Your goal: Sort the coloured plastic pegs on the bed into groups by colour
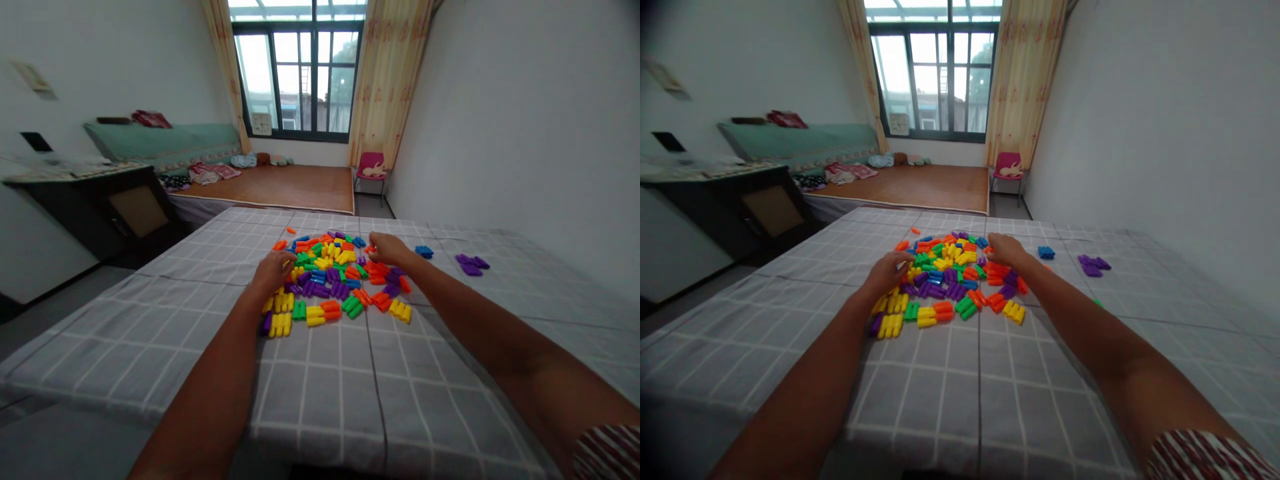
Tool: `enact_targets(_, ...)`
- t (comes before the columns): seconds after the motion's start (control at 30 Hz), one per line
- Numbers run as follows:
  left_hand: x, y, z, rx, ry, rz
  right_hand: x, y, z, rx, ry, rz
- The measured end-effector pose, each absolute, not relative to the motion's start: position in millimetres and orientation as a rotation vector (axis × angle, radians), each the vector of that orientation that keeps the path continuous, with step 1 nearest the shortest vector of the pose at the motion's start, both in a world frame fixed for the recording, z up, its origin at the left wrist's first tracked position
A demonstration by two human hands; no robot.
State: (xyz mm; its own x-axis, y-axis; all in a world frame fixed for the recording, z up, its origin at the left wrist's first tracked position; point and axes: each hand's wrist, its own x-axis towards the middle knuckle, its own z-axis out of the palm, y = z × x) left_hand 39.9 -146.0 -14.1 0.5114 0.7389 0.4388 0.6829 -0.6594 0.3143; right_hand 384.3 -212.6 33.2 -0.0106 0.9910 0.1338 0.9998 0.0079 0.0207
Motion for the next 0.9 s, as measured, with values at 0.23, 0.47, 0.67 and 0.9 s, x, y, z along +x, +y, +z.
enact_targets(0.23, 38, -141, -16, 2.621, 1.231, 0.887, 397, -233, 62, -1.948, -2.300, 0.298)
enact_targets(0.47, 38, -145, -11, 2.584, 1.272, 0.896, 391, -238, 50, -1.765, -2.499, 0.461)
enact_targets(0.67, 34, -142, -12, 2.566, 1.268, 0.906, 395, -261, 49, -1.688, -2.314, 0.336)
enact_targets(0.9, 29, -136, -12, 2.519, 1.312, 0.865, 515, -318, 78, -1.992, -1.769, 0.314)
